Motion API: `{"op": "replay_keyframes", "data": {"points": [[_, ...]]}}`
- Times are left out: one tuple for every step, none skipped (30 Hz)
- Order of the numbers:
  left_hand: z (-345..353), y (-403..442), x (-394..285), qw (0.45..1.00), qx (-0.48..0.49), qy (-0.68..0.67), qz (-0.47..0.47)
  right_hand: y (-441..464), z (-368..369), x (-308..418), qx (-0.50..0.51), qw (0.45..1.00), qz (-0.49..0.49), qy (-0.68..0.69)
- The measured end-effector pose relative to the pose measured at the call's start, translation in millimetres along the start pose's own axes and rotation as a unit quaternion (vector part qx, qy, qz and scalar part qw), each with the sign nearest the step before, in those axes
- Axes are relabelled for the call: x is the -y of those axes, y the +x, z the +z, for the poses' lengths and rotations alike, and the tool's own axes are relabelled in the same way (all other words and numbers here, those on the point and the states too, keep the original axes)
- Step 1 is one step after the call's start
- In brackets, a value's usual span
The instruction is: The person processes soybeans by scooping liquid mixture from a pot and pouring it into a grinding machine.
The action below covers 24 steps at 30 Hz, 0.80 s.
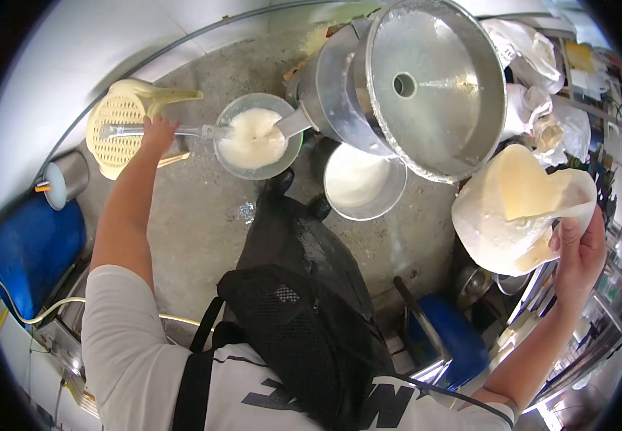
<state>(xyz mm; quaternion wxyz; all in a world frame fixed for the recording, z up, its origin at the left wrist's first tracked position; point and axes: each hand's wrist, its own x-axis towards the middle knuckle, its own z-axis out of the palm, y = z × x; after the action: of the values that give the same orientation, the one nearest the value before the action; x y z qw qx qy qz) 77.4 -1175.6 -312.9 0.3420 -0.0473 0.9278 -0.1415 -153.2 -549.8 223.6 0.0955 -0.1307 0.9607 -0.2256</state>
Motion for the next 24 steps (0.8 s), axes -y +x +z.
{"op": "replay_keyframes", "data": {"points": [[0,1,-1,1.0,0.0,-0.001,0.001,0,-1,0,-0.001,1.0,-0.003,-0.008],[-1,2,-1,1.0,-0.003,0.006,0.001,-1,-2,-1,-0.003,1.0,-0.006,-0.015],[-1,3,-1,1.0,-0.007,0.013,0.0,-1,-3,-1,-0.003,1.0,-0.006,-0.016],[4,6,-2,1.0,-0.007,0.012,0.001,-1,-3,-2,-0.002,1.0,-0.005,-0.007],[12,9,-3,1.0,-0.01,0.002,-0.006,-1,-2,-2,-0.001,1.0,-0.005,0.001],[14,10,-4,1.0,-0.014,-0.009,-0.013,-2,-1,-1,-0.001,1.0,-0.004,0.0],[16,11,-5,1.0,-0.013,-0.01,-0.012,-2,1,1,-0.006,1.0,-0.003,-0.005],[19,12,-6,1.0,-0.007,-0.003,-0.008,-3,2,3,-0.01,1.0,-0.002,-0.01],[19,10,-6,1.0,0.001,0.004,-0.003,-2,3,2,-0.009,1.0,-0.001,-0.011],[18,8,-6,1.0,0.002,0.003,-0.002,-2,3,2,-0.002,1.0,-0.005,-0.007],[16,7,-7,1.0,0.013,0.004,-0.002,-2,3,1,0.005,1.0,-0.009,-0.002],[13,6,-8,1.0,0.024,0.005,-0.003,-2,3,0,0.006,1.0,-0.008,-0.002],[11,5,-9,1.0,0.025,0.005,-0.002,-2,3,-1,0.01,1.0,-0.008,0.001],[9,4,-9,0.999,0.033,-0.008,-0.007,-2,3,-1,0.014,1.0,-0.009,0.005],[5,2,-9,0.999,0.042,-0.02,-0.013,-1,3,-1,0.015,1.0,-0.01,0.006],[2,-2,-12,0.999,0.043,-0.02,-0.015,-1,4,-1,0.016,1.0,-0.004,0.015],[-2,-8,-15,0.999,0.049,-0.007,-0.016,-1,5,-1,0.015,1.0,0.003,0.023],[-6,-13,-15,0.998,0.055,0.005,-0.018,-1,6,1,0.015,1.0,0.001,0.025],[1,-17,-17,0.998,0.055,0.005,-0.02,-1,8,4,0.014,1.0,0.008,0.024],[14,-21,-22,0.999,0.004,-0.006,-0.032,0,9,5,0.014,0.999,0.015,0.025],[21,-27,-26,0.998,-0.048,-0.016,-0.043,1,7,3,0.023,0.999,0.024,0.031],[14,-38,-30,0.998,-0.048,-0.015,-0.046,2,8,3,0.023,0.999,0.022,0.033],[5,-50,-39,0.996,-0.036,-0.048,-0.062,4,11,6,0.017,0.999,0.005,0.028],[-6,-65,-48,0.993,-0.024,-0.081,-0.077,6,13,9,0.011,1.0,-0.013,0.023]]}}
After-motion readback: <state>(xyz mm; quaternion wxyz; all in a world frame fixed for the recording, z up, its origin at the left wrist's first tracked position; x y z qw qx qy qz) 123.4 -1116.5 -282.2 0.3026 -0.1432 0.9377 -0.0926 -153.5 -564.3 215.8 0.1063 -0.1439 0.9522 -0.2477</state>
